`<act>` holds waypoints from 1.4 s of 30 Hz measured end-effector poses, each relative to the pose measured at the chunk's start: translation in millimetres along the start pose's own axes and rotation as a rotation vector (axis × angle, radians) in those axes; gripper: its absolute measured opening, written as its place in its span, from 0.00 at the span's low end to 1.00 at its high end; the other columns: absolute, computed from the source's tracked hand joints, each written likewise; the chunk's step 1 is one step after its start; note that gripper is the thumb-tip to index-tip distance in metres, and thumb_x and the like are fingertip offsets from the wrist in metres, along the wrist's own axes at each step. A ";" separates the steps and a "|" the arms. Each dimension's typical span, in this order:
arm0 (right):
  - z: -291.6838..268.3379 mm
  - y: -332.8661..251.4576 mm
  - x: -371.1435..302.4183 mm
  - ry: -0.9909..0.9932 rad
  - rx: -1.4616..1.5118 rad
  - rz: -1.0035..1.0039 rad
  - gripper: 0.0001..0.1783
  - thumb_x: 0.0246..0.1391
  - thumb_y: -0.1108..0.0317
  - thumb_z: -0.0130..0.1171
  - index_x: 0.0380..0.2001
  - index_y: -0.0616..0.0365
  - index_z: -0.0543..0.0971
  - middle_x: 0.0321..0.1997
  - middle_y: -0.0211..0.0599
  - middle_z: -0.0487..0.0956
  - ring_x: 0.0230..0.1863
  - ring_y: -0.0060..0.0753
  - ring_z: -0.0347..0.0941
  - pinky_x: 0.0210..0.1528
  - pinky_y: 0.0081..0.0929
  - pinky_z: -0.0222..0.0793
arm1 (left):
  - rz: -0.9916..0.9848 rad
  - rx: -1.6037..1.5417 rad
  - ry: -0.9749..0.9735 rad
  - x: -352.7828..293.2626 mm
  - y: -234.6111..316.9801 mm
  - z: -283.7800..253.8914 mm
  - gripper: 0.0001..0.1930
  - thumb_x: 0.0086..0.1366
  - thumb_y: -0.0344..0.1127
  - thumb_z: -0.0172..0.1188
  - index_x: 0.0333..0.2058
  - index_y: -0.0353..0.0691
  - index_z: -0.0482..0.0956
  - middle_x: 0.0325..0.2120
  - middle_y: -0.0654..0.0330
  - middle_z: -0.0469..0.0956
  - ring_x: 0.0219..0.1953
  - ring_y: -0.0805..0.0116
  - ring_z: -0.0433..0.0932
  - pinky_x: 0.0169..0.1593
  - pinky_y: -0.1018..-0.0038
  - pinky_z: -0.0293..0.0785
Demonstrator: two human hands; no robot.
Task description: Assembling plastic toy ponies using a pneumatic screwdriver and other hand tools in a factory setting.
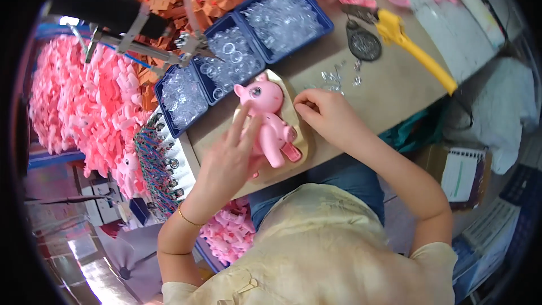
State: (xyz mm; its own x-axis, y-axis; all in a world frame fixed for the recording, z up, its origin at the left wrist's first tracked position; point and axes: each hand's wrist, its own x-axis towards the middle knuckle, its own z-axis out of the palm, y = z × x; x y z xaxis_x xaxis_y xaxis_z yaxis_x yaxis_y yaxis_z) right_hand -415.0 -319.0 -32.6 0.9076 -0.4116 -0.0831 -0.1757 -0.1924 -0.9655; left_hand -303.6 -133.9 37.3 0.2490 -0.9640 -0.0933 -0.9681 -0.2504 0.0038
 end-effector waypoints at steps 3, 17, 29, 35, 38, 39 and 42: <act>2.0 -9.7 21.0 0.009 0.004 -0.006 0.08 0.52 0.72 0.53 0.33 0.65 0.76 0.27 0.34 0.76 0.28 0.19 0.71 0.30 0.19 0.66 | 0.025 -0.061 0.134 1.2 -0.7 4.5 0.33 0.46 0.44 0.62 0.52 0.36 0.67 0.55 0.52 0.64 0.29 0.68 0.73 0.32 0.75 0.74; 43.2 -54.2 94.3 -0.164 -0.416 -0.166 0.11 0.49 0.65 0.57 0.27 0.64 0.78 0.23 0.41 0.75 0.24 0.35 0.71 0.28 0.27 0.64 | -0.047 -0.594 0.478 1.4 -2.7 43.6 0.25 0.45 0.40 0.63 0.43 0.39 0.73 0.50 0.59 0.69 0.35 0.65 0.69 0.38 0.69 0.68; 43.0 -66.0 91.5 -0.214 -0.691 -0.124 0.09 0.53 0.69 0.54 0.28 0.66 0.76 0.24 0.37 0.75 0.27 0.26 0.71 0.32 0.22 0.65 | -0.153 -0.782 0.379 -16.0 -7.4 41.1 0.26 0.49 0.40 0.61 0.48 0.38 0.70 0.43 0.55 0.69 0.40 0.62 0.69 0.42 0.70 0.68; 43.7 -63.7 94.0 -0.196 -0.619 -0.097 0.07 0.52 0.71 0.54 0.27 0.66 0.75 0.24 0.37 0.74 0.27 0.27 0.69 0.32 0.22 0.64 | -0.191 -0.534 0.344 -15.9 -0.7 38.4 0.26 0.53 0.41 0.57 0.50 0.35 0.69 0.40 0.53 0.70 0.39 0.60 0.68 0.44 0.68 0.68; 43.9 -61.2 95.6 -0.227 -0.633 -0.153 0.07 0.52 0.72 0.53 0.27 0.66 0.75 0.24 0.37 0.74 0.27 0.27 0.69 0.32 0.22 0.63 | -0.156 -0.465 0.296 -14.3 -5.2 32.9 0.26 0.51 0.39 0.56 0.49 0.34 0.69 0.41 0.53 0.70 0.38 0.60 0.68 0.44 0.67 0.68; 44.1 -62.0 95.1 -0.220 -0.625 -0.144 0.07 0.51 0.72 0.53 0.27 0.66 0.75 0.24 0.37 0.74 0.27 0.27 0.69 0.32 0.22 0.63 | -0.132 -0.413 0.267 -13.7 -6.8 30.9 0.26 0.49 0.38 0.55 0.48 0.34 0.70 0.42 0.53 0.69 0.37 0.60 0.68 0.44 0.67 0.69; 44.3 -62.3 94.4 -0.206 -0.605 -0.121 0.07 0.51 0.72 0.53 0.27 0.66 0.76 0.24 0.37 0.74 0.27 0.28 0.69 0.32 0.22 0.63 | -0.054 -0.258 0.222 -12.0 -8.1 25.2 0.25 0.46 0.37 0.55 0.45 0.33 0.73 0.47 0.52 0.68 0.36 0.61 0.68 0.42 0.66 0.69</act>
State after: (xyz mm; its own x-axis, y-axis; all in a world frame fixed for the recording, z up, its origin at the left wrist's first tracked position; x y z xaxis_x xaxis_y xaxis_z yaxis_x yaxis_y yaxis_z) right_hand -301.5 -306.4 8.7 0.9784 -0.1881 -0.0862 -0.1970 -0.7192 -0.6663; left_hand -299.4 -118.1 13.3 0.3273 -0.9375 0.1181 -0.9215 -0.2890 0.2595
